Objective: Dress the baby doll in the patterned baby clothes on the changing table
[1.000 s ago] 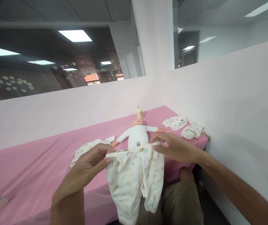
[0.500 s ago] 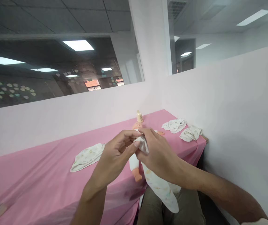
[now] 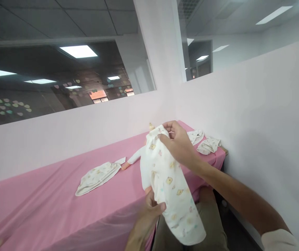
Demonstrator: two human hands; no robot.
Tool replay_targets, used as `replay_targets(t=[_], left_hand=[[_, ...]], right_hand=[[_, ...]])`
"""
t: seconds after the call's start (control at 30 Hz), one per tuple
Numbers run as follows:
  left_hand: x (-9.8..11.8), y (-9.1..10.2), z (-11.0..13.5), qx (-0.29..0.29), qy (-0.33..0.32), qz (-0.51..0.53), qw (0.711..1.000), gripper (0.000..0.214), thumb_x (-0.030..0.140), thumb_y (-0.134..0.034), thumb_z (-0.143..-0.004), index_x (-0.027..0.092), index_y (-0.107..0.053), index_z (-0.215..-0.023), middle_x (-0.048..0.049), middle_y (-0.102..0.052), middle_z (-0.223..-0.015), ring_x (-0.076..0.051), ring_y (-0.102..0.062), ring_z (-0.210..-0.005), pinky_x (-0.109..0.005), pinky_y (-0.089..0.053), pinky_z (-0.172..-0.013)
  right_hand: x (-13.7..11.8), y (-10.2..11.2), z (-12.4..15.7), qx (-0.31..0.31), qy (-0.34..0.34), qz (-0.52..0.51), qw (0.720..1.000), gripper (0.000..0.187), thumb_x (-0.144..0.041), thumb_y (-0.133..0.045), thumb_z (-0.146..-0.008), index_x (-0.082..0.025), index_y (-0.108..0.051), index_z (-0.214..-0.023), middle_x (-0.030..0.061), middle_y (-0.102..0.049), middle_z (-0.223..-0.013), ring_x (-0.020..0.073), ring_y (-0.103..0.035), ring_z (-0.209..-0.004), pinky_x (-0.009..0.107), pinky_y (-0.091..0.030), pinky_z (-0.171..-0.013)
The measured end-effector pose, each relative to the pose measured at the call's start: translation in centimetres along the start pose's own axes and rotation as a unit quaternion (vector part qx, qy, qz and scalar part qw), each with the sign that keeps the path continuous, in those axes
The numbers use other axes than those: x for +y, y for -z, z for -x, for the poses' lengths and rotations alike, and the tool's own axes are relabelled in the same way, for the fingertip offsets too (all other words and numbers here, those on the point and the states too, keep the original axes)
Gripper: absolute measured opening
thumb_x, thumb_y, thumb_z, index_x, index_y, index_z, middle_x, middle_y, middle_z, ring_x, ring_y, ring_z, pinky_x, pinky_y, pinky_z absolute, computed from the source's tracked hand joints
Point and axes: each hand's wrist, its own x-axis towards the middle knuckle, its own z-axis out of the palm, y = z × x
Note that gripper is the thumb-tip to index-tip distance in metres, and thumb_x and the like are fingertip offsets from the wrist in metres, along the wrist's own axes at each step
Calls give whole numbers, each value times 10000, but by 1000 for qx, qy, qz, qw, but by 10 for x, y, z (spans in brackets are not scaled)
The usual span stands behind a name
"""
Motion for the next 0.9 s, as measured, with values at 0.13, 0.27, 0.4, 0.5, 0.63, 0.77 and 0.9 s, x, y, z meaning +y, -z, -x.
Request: replay_targets(t=[0.13, 0.27, 0.4, 0.5, 0.63, 0.77, 0.9], left_hand=[[-16, -7, -1, 56, 14, 9, 998, 668, 308, -857, -549, 140, -628, -1154, -151, -705, -1073, -309, -645, -1054, -436, -481, -964], [-12, 2, 4, 141, -13, -79, 987, 522, 378, -808, -597, 140, -665, -1039, -124, -718, -1022, -275, -676, -934, -373, -546, -831], [26, 17, 18, 177, -86, -224, 954, 603, 468, -797, -593, 120, -642, -1061, -124, -715, -952, -276, -676, -861, -321, -568, -676], [64, 22, 27, 183, -192, -320, 910, 593, 471, -784, -608, 144, -638, -1081, -127, -654, -1131, -284, -651, -973, -300, -568, -705], [96, 34, 34, 243, -321, -405, 821, 452, 433, -765, -645, 169, -674, -1000, -102, -494, -1386, -306, -458, -1290, -305, -483, -971], [109, 65, 38, 341, -236, -340, 844, 545, 474, -748, -661, 174, -615, -1096, -93, -676, -1049, -276, -650, -964, -337, -567, -757], [122, 111, 26, 410, -250, -238, 844, 708, 350, -790, -603, 244, -490, -1236, -56, -648, -1088, -191, -665, -784, -315, -571, -673]], right_hand=[[15, 10, -19, 47, -47, 17, 998, 255, -285, -653, -729, -181, -565, -945, 24, -637, -887, 139, -616, -742, 253, -497, -607], [42, 23, -35, 35, -75, 77, 994, 308, -331, -655, -730, -203, -542, -986, 7, -623, -846, 130, -600, -653, 225, -461, -504], [77, 39, -34, -99, -137, 151, 974, 302, -375, -613, -782, -186, -565, -1012, 26, -638, -784, 135, -599, -616, 225, -449, -490], [105, 42, -17, -252, -179, 184, 933, 289, -417, -581, -815, -171, -622, -961, 49, -661, -788, 149, -620, -639, 255, -475, -549], [143, 33, 11, -352, -210, 193, 892, 336, -430, -588, -818, -175, -612, -1036, 26, -663, -760, 155, -623, -651, 282, -480, -617], [172, 27, 28, -362, -226, 159, 890, 344, -348, -588, -818, -158, -569, -1104, 8, -640, -768, 146, -613, -675, 277, -467, -653], [183, 30, 32, -333, -249, 129, 900, 308, -286, -564, -828, -143, -542, -1100, 12, -623, -809, 126, -609, -675, 260, -460, -657]])
